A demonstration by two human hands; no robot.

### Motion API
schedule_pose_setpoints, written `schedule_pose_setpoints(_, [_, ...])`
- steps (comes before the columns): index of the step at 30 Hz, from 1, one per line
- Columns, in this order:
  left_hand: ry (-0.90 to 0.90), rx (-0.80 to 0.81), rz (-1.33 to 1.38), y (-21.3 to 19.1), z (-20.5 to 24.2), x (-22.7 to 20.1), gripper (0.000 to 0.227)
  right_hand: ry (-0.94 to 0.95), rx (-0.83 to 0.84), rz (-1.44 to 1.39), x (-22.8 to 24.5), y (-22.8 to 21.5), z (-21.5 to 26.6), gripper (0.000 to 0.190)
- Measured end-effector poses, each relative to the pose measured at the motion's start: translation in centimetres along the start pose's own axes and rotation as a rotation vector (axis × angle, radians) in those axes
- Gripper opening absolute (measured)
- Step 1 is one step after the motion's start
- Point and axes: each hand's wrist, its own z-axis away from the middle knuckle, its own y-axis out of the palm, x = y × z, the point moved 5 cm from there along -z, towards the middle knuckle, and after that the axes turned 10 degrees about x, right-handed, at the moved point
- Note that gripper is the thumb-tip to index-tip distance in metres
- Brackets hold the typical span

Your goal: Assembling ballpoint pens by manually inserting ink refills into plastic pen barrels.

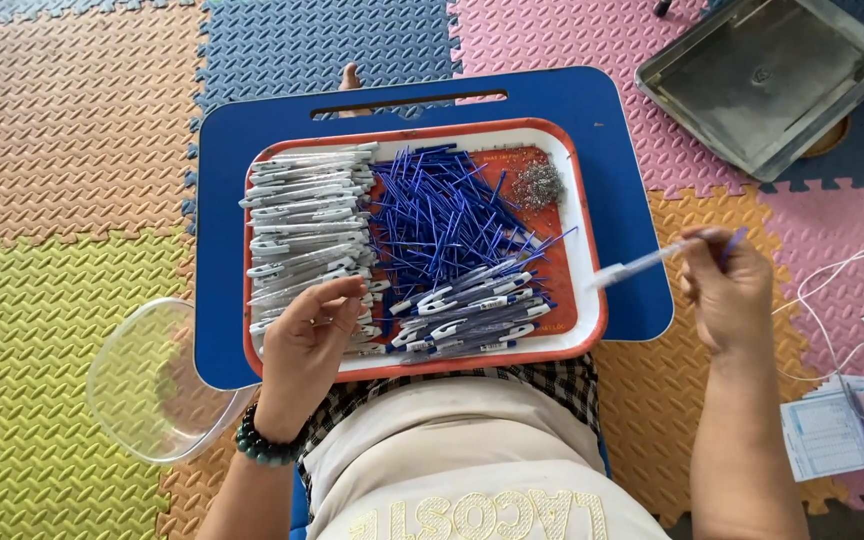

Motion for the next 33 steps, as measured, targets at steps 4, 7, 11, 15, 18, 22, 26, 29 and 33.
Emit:
schedule_pose_setpoints(4, [-0.028, -0.001, 0.014, 0.1, -0.4, -0.1, 0.030, -0.075, -0.099, 0.774, 3.5, 3.7, 0.5, 0.014])
schedule_pose_setpoints(7, [-0.031, -0.002, -0.001, -0.1, -0.2, 0.1, 0.030, -0.206, -0.062, 0.814, 5.2, 6.7, 2.1, 0.018])
schedule_pose_setpoints(11, [-0.002, -0.001, 0.020, -0.4, -0.2, 0.0, 0.031, -0.525, 0.029, 0.940, 5.2, 10.0, 3.7, 0.014])
schedule_pose_setpoints(15, [-0.021, -0.093, -0.003, -0.4, -0.2, 0.2, 0.029, -0.474, 0.131, 1.173, 2.3, 10.6, 2.5, 0.006])
schedule_pose_setpoints(18, [-0.059, -0.114, -0.010, -0.6, 0.2, 0.5, 0.029, -0.467, 0.039, 1.096, 2.4, 9.8, 3.1, 0.005])
schedule_pose_setpoints(22, [-0.001, -0.128, -0.002, -0.7, 0.0, -0.4, 0.027, -0.557, 0.056, 1.034, 1.8, 9.8, 2.0, 0.004])
schedule_pose_setpoints(26, [0.018, -0.145, -0.045, -1.2, 0.1, -0.1, 0.025, -0.448, 0.003, 1.052, 1.5, 9.0, 2.5, 0.006])
schedule_pose_setpoints(29, [0.005, -0.134, -0.007, -1.1, -0.1, 0.0, 0.026, -0.425, 0.049, 1.128, 0.6, 8.6, 0.7, 0.004])
schedule_pose_setpoints(33, [0.003, -0.151, -0.010, -1.1, 0.0, -0.2, 0.026, -0.397, 0.029, 1.106, 0.6, 8.6, 0.8, 0.004])
